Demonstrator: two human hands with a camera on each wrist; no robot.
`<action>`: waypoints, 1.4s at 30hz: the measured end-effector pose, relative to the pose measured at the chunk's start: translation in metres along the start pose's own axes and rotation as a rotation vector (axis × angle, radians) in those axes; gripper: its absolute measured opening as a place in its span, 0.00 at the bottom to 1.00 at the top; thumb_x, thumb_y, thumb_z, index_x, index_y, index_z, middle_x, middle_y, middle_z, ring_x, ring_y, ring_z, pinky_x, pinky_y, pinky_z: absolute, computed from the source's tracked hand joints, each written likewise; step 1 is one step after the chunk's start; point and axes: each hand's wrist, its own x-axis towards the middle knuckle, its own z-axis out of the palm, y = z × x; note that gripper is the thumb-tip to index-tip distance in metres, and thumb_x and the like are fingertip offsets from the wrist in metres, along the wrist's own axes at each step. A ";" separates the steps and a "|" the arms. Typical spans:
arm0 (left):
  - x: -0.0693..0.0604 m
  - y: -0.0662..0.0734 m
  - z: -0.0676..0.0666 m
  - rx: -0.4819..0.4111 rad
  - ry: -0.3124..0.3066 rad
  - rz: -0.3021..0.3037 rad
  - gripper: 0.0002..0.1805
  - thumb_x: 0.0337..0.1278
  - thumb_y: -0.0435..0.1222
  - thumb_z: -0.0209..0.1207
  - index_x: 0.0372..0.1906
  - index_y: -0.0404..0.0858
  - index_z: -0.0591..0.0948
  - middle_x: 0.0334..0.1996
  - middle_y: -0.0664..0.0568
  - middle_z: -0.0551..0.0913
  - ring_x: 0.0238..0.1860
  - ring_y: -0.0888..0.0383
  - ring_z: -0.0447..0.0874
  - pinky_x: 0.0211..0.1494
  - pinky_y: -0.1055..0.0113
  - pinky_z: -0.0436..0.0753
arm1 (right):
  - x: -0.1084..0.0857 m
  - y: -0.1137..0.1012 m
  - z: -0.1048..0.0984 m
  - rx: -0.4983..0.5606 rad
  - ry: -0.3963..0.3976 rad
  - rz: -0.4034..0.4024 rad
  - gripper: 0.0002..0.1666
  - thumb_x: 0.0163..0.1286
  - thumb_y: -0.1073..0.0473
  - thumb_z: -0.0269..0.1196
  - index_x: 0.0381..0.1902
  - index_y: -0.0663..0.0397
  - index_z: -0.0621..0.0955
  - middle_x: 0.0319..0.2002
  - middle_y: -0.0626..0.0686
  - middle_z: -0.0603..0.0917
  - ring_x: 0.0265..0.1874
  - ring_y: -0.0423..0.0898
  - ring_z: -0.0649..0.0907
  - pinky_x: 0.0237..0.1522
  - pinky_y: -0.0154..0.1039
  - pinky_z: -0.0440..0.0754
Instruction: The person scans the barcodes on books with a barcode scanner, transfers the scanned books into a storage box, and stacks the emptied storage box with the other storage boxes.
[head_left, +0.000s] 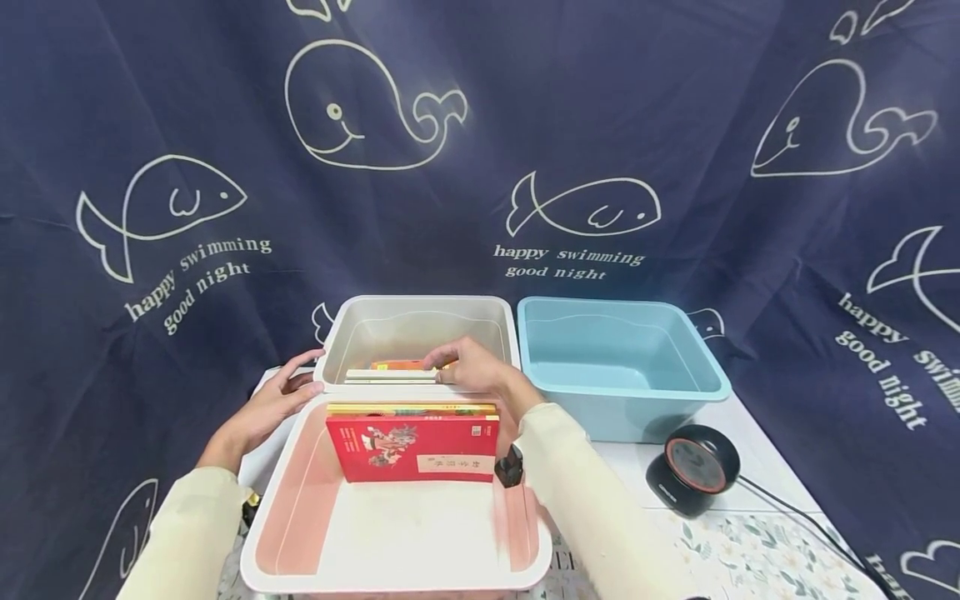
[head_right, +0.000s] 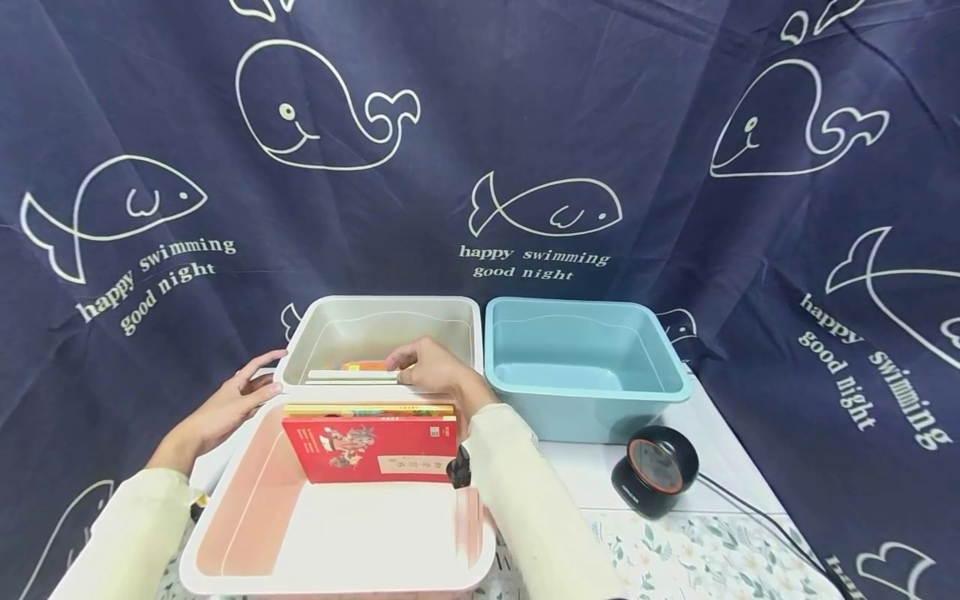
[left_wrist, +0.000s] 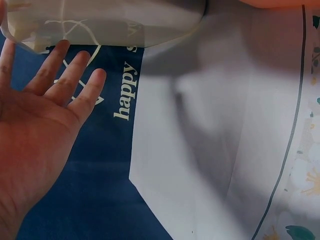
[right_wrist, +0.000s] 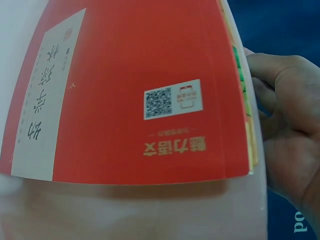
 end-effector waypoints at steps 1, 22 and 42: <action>0.000 0.000 0.000 -0.005 -0.002 0.003 0.40 0.75 0.47 0.59 0.83 0.52 0.52 0.74 0.33 0.68 0.55 0.77 0.78 0.64 0.65 0.80 | 0.000 -0.001 -0.001 -0.023 0.003 -0.022 0.16 0.71 0.67 0.64 0.53 0.50 0.89 0.49 0.51 0.90 0.44 0.48 0.86 0.48 0.41 0.84; 0.000 -0.002 0.001 0.022 0.002 -0.004 0.40 0.75 0.49 0.58 0.83 0.53 0.53 0.74 0.33 0.69 0.55 0.78 0.77 0.70 0.51 0.78 | -0.034 -0.030 -0.039 -0.019 0.126 -0.244 0.17 0.71 0.69 0.61 0.55 0.59 0.86 0.52 0.58 0.90 0.54 0.52 0.88 0.59 0.45 0.85; 0.001 -0.003 -0.001 0.025 0.003 -0.004 0.41 0.75 0.49 0.59 0.83 0.53 0.52 0.74 0.33 0.69 0.55 0.76 0.77 0.73 0.39 0.72 | -0.107 0.004 -0.029 0.069 0.101 -0.197 0.16 0.67 0.68 0.67 0.53 0.63 0.86 0.47 0.63 0.90 0.46 0.51 0.89 0.48 0.29 0.85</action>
